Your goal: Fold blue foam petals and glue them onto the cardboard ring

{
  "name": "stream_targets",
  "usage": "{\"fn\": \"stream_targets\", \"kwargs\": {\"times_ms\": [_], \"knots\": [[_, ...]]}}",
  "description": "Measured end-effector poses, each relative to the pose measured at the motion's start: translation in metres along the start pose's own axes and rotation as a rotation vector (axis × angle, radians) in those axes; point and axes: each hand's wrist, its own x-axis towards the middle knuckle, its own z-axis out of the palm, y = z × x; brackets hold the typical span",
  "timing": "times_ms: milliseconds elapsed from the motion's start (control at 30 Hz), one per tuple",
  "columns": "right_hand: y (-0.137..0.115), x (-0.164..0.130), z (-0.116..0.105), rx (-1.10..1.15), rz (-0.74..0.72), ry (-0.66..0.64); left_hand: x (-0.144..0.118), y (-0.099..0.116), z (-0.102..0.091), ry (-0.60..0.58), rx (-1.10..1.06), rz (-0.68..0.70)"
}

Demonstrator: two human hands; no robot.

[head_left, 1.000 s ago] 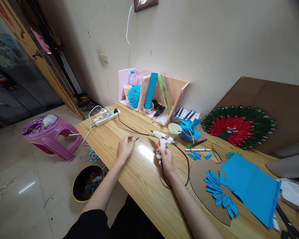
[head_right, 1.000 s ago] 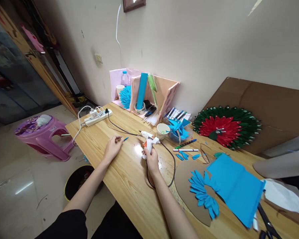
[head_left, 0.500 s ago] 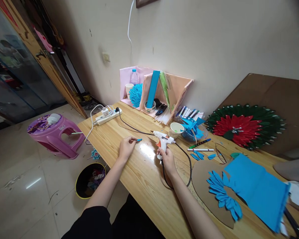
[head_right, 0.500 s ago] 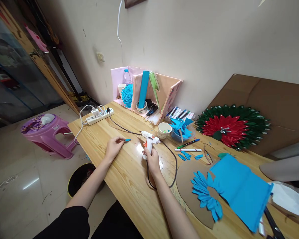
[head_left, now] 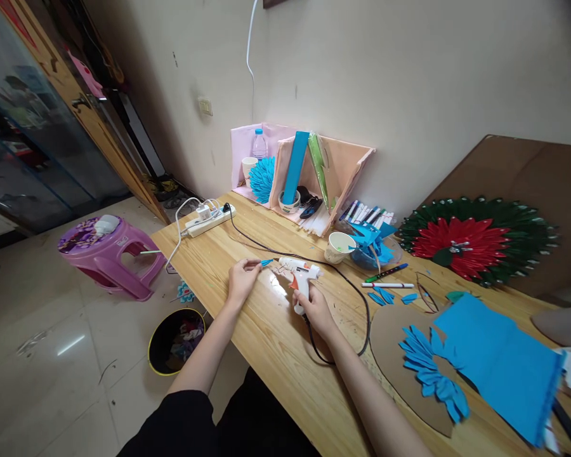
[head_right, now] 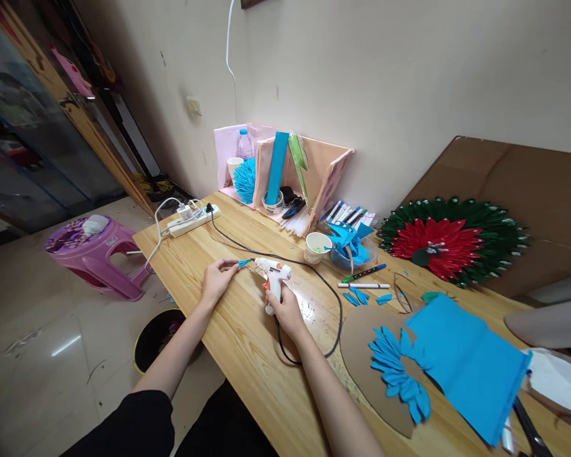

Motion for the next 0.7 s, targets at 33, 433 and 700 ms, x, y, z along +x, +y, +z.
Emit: {"fn": "stream_targets", "kwargs": {"times_ms": [33,433,700], "knots": [[0.0007,-0.0001,0.0005,-0.007,0.004,-0.008,0.0006,-0.0015,0.0003,0.0,-0.009,0.002],[0.002,0.0007,0.0018,-0.159,0.014,-0.029,0.0033,-0.0081,0.0025,-0.014,-0.037,0.017],[0.0027,0.0017,0.0021,-0.221,0.004,-0.017,0.0022,-0.0077,0.0021,-0.025,-0.028,0.028]]}}
